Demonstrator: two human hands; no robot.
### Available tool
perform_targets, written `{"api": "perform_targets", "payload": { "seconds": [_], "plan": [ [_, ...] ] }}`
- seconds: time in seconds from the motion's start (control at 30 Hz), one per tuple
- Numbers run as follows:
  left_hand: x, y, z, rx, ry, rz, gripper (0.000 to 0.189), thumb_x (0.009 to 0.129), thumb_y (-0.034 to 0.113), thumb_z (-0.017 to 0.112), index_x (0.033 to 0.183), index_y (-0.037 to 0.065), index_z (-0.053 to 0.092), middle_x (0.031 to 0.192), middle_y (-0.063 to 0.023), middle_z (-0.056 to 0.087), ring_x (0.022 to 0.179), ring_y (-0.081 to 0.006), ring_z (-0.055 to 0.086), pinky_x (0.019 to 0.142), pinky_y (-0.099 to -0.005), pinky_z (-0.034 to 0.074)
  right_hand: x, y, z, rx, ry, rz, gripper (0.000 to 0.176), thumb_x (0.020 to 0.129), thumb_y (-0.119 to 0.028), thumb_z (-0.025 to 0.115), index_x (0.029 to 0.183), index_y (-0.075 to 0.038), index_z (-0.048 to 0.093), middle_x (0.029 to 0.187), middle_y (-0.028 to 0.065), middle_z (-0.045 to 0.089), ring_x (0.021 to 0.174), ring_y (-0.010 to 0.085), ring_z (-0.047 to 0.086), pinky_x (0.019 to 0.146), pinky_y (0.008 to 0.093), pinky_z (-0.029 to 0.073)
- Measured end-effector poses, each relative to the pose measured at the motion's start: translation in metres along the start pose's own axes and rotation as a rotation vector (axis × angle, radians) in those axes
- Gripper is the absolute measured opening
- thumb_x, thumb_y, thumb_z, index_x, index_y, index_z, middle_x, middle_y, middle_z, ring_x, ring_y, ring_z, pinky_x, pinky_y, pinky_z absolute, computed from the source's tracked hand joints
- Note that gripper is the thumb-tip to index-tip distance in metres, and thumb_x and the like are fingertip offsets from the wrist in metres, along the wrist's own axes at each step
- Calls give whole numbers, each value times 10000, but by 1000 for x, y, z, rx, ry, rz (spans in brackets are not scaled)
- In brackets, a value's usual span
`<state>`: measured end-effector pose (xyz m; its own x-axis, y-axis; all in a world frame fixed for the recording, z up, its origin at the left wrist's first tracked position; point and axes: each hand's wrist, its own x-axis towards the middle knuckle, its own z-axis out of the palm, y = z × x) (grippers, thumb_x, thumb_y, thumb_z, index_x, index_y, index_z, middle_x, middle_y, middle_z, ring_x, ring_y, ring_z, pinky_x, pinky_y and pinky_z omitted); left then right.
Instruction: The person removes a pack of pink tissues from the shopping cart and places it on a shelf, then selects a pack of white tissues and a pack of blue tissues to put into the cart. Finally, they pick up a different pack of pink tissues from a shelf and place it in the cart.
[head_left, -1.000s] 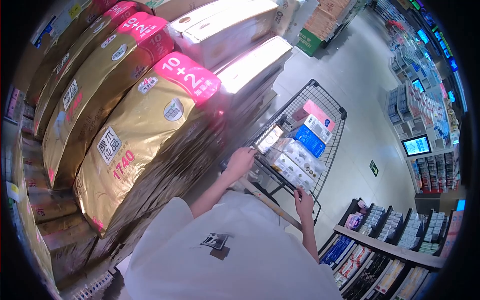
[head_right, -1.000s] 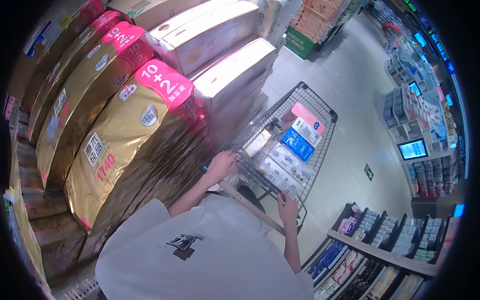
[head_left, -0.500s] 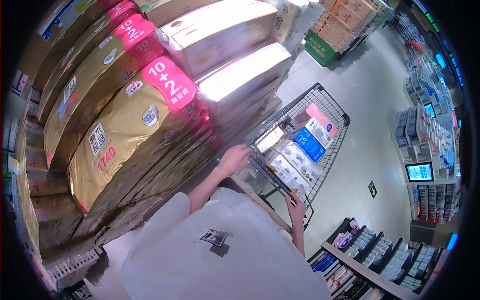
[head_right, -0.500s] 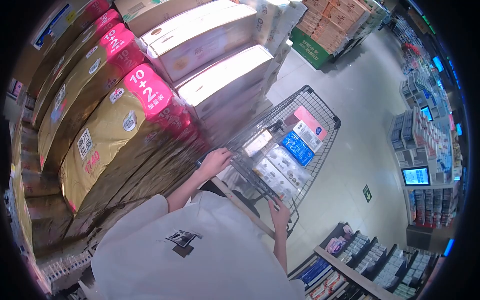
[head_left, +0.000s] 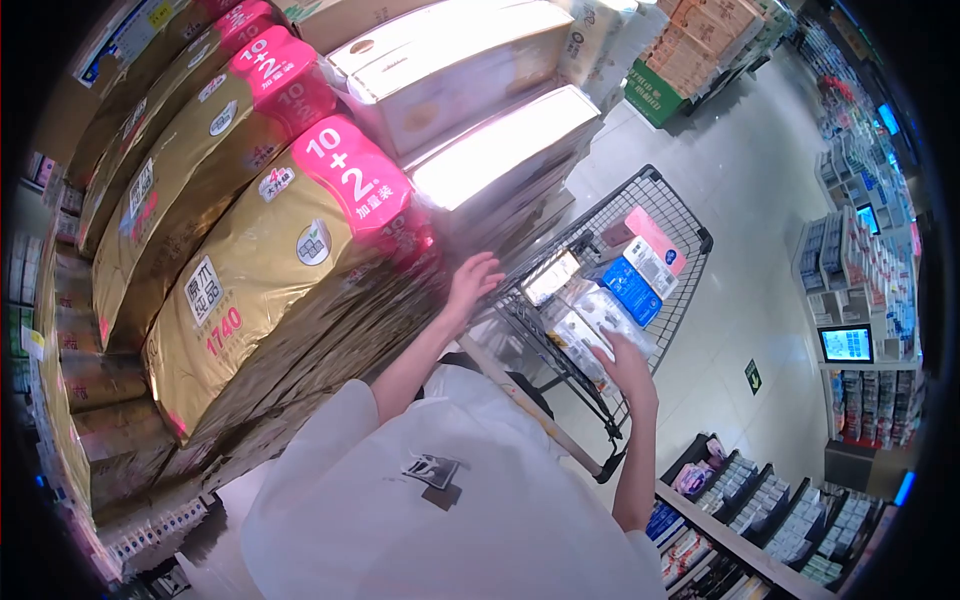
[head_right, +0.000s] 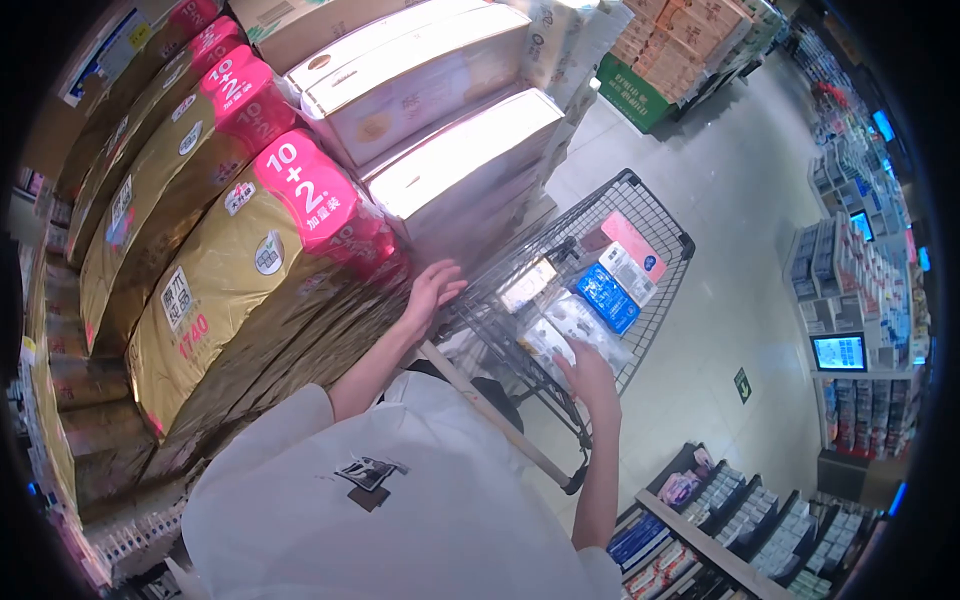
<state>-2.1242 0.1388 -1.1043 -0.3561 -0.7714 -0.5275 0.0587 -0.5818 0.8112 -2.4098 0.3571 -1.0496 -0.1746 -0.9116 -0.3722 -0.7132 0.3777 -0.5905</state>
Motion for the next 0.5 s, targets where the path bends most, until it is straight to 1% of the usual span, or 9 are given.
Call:
{"api": "perform_targets", "payload": {
  "seconds": [0.03,0.07,0.1,0.17,0.2,0.23,0.3,0.4,0.5],
  "plan": [
    [8,3,-4,-247,28,-92,424,1094,226,409,1470,31,436,1464,-190,516,1242,-302,617,968,-362,538,22,-34,-16,18,46,-114,513,952,-347,680,1382,-80,595,1343,206,615,1220,378,605,1026,433,486],
    [16,8,-6,-494,55,-183,442,1103,226,368,1497,27,396,1499,-194,482,1275,-322,595,989,-366,533,44,-65,-28,-26,56,-250,541,934,-302,700,1411,-89,557,1422,185,546,1260,370,573,1047,437,471],
    [22,17,-4,-729,70,-258,475,1100,241,309,1527,33,330,1557,-173,411,1370,-356,504,1057,-391,480,64,-96,-37,-73,69,-387,583,917,-258,721,1440,-98,518,1502,164,477,1299,362,542,1069,441,456],
    [40,18,-6,-962,72,-287,455,1098,252,326,1500,47,381,1516,-147,456,1366,-321,503,1060,-396,475,101,-154,-45,-192,115,-597,735,839,-167,771,1497,-126,444,1591,134,356,1389,340,458,1126,456,411],
    [46,19,-6,-1079,73,-302,446,1098,258,335,1487,54,407,1495,-134,478,1365,-304,503,1061,-398,473,120,-179,-44,-279,181,-697,793,800,-131,785,1506,-131,423,1596,130,346,1420,332,424,1150,463,388],
    [48,26,-3,-1035,14,-229,428,1096,265,340,1461,62,437,1461,-116,502,1337,-279,516,1058,-397,473,138,-200,-42,-367,245,-795,853,761,-94,798,1515,-137,403,1601,126,337,1450,325,389,1174,471,365],
    [44,45,5,-945,-100,-86,400,1093,279,351,1409,80,496,1391,-80,550,1283,-228,541,1053,-395,472,187,-222,-24,-460,370,-879,885,709,-36,801,1499,-110,409,1594,138,345,1478,321,351,1203,481,333],
    [55,54,5,-986,-193,-4,367,1083,311,377,1333,108,553,1292,-34,592,1186,-171,560,1036,-369,470,218,-265,-29,-542,220,-800,847,706,-10,778,1472,-82,424,1588,136,358,1485,311,344,1197,496,336],
    [68,49,-6,-987,-185,-39,377,1076,344,388,1316,113,562,1257,-28,604,1164,-161,560,1022,-351,466,235,-282,-23,-508,206,-835,837,697,-1,773,1457,-69,427,1522,136,431,1459,301,380,1185,497,350]
  ]
}}
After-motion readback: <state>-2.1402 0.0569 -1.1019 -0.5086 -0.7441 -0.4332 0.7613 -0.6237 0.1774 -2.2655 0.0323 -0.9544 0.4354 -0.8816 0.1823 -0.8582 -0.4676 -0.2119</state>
